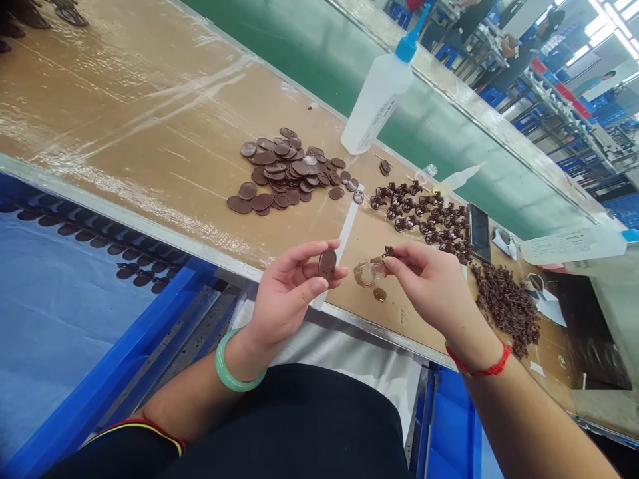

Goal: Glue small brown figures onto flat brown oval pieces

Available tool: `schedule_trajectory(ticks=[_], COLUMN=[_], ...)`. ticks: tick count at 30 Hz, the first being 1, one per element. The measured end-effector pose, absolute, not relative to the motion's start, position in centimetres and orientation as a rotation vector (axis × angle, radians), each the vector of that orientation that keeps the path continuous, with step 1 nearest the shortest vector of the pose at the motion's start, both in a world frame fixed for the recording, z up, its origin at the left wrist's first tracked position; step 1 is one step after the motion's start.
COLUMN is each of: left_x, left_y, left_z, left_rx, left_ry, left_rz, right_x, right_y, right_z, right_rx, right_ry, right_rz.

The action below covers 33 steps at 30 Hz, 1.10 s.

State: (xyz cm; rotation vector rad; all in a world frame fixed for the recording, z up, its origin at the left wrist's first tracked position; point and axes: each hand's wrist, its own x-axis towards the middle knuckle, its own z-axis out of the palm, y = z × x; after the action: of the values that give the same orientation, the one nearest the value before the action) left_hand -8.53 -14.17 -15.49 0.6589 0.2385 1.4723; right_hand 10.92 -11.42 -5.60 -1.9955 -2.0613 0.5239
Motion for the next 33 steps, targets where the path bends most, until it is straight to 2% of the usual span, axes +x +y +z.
schedule_trajectory(ticks=[9, 18, 33], left_x=[-8.6, -8.7, -8.6], left_y=[-14.2, -14.2, -14.1], left_z=[-15.5, -15.6, -15.5], left_rx=[0.659, 0.668, 0.650], left_ry=[0.282, 0.259, 0.234], left_rz=[1.465, 1.456, 1.447], right_x=[11.5, 11.0, 10.0], right_y=[-11.4, -11.7, -11.8], right_z=[-5.8, -6.1, -5.6], right_rx=[-1.955, -1.948, -2.060], right_ry=[-2.080, -1.805, -1.916], right_rz=[0.539, 0.889, 0.704])
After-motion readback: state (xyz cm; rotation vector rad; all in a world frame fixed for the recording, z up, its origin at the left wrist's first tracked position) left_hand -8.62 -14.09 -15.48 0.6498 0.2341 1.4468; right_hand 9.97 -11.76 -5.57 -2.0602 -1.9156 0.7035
